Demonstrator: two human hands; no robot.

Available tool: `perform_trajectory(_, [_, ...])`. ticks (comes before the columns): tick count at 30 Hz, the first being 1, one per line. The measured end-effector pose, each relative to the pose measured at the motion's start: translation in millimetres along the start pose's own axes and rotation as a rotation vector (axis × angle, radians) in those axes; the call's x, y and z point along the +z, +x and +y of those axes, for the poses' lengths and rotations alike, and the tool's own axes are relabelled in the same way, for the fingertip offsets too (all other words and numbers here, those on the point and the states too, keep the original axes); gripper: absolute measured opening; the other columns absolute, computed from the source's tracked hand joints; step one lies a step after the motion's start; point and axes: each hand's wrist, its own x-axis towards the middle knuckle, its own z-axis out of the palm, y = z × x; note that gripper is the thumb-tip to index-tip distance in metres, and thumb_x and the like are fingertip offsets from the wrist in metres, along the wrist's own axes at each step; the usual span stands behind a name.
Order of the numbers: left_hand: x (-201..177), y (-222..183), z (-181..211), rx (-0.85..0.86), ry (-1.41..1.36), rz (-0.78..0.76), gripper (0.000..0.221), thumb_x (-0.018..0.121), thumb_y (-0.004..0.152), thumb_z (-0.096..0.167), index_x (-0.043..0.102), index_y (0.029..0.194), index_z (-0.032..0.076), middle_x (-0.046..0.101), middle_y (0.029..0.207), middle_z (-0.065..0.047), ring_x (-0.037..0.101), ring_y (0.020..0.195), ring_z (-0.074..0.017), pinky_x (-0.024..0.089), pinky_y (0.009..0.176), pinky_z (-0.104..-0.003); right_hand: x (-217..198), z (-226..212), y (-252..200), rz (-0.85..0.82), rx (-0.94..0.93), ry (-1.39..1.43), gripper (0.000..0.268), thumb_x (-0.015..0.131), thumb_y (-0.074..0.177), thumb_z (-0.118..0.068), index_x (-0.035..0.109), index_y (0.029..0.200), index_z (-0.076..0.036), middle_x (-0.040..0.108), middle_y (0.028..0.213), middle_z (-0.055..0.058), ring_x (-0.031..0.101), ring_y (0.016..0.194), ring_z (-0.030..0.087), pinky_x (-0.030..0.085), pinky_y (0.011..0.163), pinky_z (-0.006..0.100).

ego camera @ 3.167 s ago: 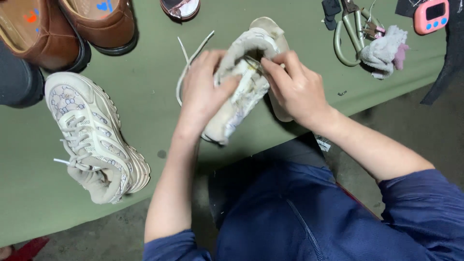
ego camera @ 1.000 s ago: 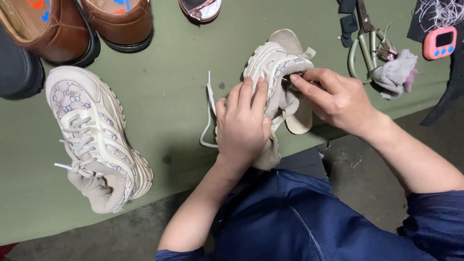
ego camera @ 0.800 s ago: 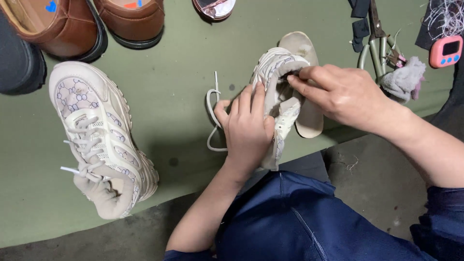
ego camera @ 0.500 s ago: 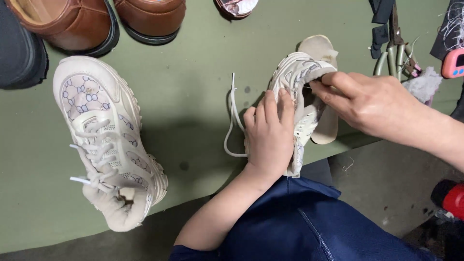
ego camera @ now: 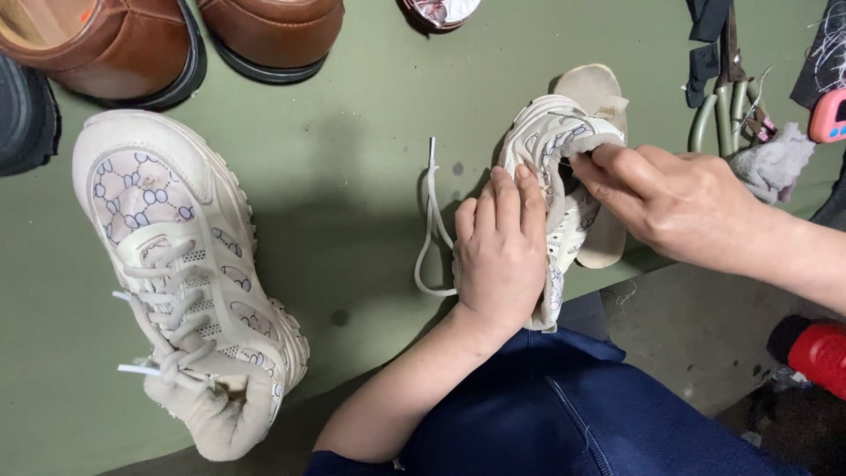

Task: Cleaning and repairing the interior of a white sneaker using a cloth and a hand tool.

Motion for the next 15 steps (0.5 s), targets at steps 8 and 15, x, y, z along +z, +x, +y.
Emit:
perform_trajectory(8, [2.8,-1.6,-1.6,0.000,0.003,0.004,0.026,0.049,0.103,-0.003,0.062,0.126,-0.007,0.065,0.121,-0.030,0.067,0.099,-0.0338,0.052,0.082,-0.042,6.8,-9.2,0.3,0.015,0.013,-0.094,0.038,0.064,0.098,0.003,0.070,0.135,-0.007,0.061,0.119,0.004,0.055,0.067,0.008,0.049,0.046,0.021])
perform_trajectory(15, [9.2,-2.6,-2.5,-0.025,0.001,0.014,0.025,0.052,0.103,-0.005,0.062,0.126,-0.007,0.064,0.121,-0.029,0.067,0.102,-0.0330,0.052,0.084,-0.042,17.4,-19.0,-0.7,0.070,0.059,-0.123,0.037,0.066,0.099,0.002,0.073,0.134,-0.009,0.065,0.119,0.005,0.059,0.070,0.008,0.044,0.047,0.019])
